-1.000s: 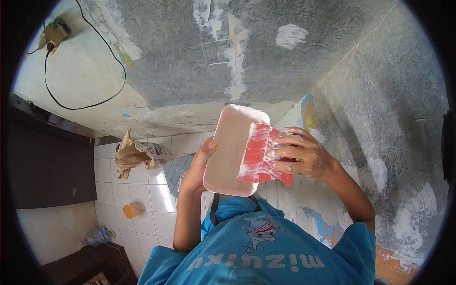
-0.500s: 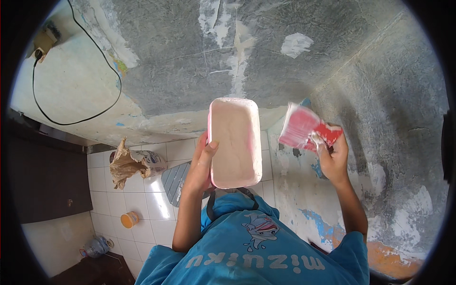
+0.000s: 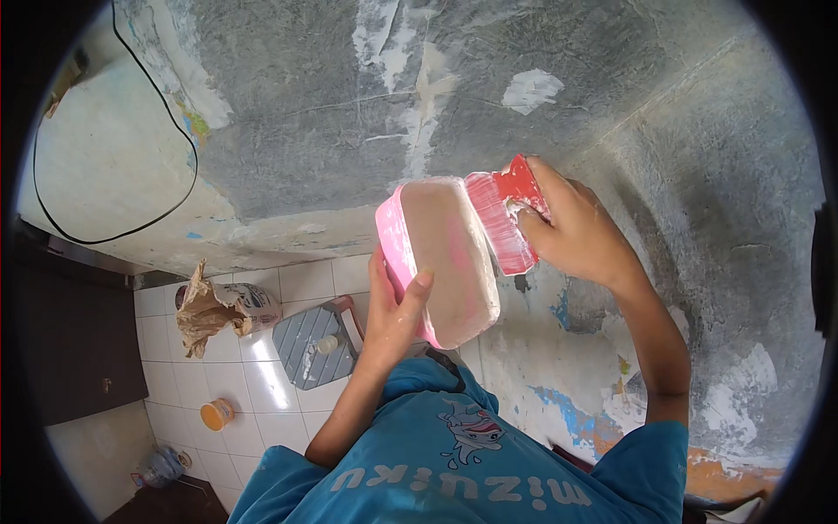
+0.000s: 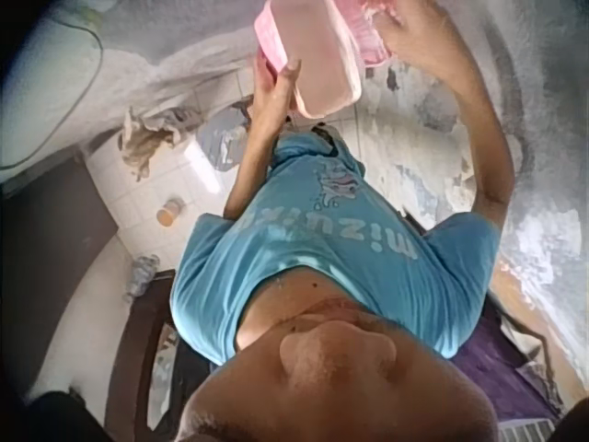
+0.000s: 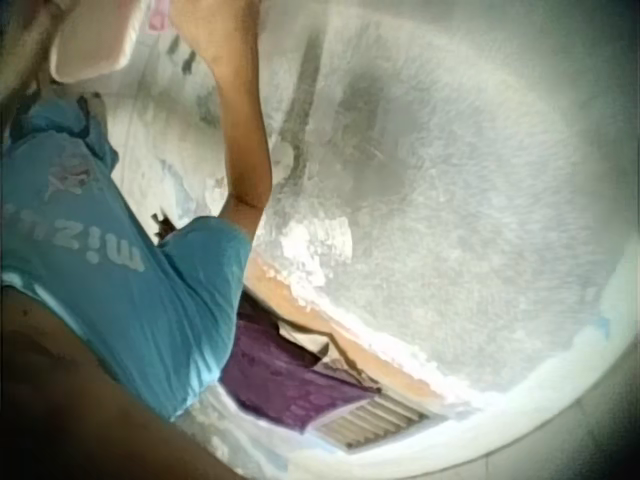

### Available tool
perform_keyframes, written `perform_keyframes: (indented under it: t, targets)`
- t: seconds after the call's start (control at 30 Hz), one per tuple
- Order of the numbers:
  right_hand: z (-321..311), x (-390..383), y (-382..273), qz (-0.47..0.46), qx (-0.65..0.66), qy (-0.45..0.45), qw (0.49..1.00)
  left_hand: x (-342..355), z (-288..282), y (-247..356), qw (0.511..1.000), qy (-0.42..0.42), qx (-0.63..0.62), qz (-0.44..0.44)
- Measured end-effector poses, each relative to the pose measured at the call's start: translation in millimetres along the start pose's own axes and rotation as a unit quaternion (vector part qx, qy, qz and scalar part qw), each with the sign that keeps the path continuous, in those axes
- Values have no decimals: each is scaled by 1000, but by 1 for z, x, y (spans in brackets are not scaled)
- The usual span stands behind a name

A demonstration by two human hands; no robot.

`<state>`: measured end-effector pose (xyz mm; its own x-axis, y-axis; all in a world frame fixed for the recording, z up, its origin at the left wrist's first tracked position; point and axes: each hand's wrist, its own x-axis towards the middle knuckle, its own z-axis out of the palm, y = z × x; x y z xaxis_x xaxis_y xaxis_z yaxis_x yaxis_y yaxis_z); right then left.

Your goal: The person applies plaster to a damaged wall using a putty knife to scoop the plaster from a plastic container and spread it onto the wall.

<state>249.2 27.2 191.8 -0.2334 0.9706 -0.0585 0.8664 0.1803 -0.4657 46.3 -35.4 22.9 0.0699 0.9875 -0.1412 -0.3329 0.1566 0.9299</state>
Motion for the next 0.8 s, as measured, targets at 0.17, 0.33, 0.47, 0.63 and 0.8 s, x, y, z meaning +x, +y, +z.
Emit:
perform_keyframes:
  t: [0.17, 0.33, 0.47, 0.63, 0.8]
  targets:
    - [8, 6, -1, 2, -59, -22, 998, -2, 12, 6, 1000, 7, -21, 15]
    - [17, 4, 1, 10, -83, -23, 996, -1, 17, -10, 999, 27, -16, 27]
    - [26, -2, 2, -9, -119, -14, 993, -3, 23, -12, 999, 31, 3, 22]
    - [40, -10, 4, 3, -143, -33, 989, -7, 30, -17, 999, 39, -13, 17]
    - [59, -27, 7, -41, -160, 13, 986, -10, 32, -22, 999, 32, 0, 23]
